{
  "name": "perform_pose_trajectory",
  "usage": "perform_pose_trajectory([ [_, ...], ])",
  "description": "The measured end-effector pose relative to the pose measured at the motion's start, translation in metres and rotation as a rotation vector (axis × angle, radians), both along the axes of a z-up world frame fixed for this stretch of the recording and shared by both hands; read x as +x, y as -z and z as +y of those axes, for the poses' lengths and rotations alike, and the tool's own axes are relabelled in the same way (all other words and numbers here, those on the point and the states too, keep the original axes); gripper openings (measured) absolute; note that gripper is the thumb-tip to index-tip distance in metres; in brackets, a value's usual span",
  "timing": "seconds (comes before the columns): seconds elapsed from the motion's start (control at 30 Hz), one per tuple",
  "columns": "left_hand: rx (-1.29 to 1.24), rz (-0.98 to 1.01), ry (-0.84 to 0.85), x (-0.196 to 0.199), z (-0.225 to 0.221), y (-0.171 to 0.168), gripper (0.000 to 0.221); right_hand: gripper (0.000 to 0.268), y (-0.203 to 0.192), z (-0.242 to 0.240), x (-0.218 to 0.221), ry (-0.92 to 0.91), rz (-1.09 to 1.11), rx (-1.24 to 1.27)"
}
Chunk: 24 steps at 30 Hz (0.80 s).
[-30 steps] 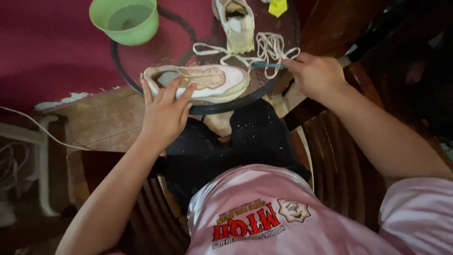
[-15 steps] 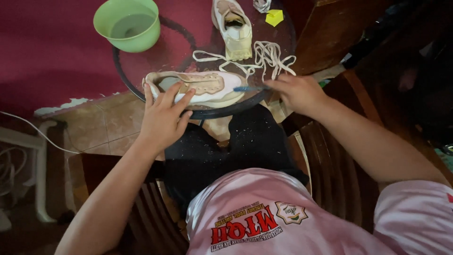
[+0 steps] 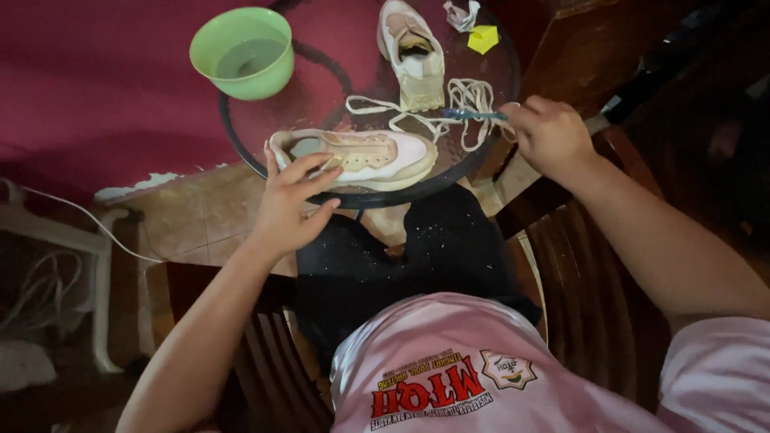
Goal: Cleaning a white sneaker by scrubbing it with a toothbrush and soapy water.
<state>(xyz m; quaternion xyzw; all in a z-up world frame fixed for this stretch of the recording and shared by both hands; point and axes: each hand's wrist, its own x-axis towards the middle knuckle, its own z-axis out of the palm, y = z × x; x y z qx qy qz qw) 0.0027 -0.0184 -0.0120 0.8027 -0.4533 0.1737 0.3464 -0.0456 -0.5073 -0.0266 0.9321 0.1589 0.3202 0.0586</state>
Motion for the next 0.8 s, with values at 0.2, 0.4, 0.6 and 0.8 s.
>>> perform_pose_trajectory([
  [0.2,-0.022,0.093,0.032,-0.005,0.000,-0.007,0.045,0.037,-0.011,0.038,-0.016,-0.216,0.171,0.053],
  [0.4,-0.011,0.122,-0.021,-0.007,-0.002,-0.012,0.065,0.034,-0.012,0.024,-0.014,-0.107,0.071,0.097],
  [0.6,0.136,-0.021,-0.156,-0.015,-0.011,-0.015,0.055,0.015,0.011,0.014,-0.002,-0.016,0.031,0.032],
  [0.8,0.082,-0.018,-0.211,0.003,-0.006,0.010,0.026,0.031,-0.013,0.062,-0.020,-0.404,0.133,0.125],
])
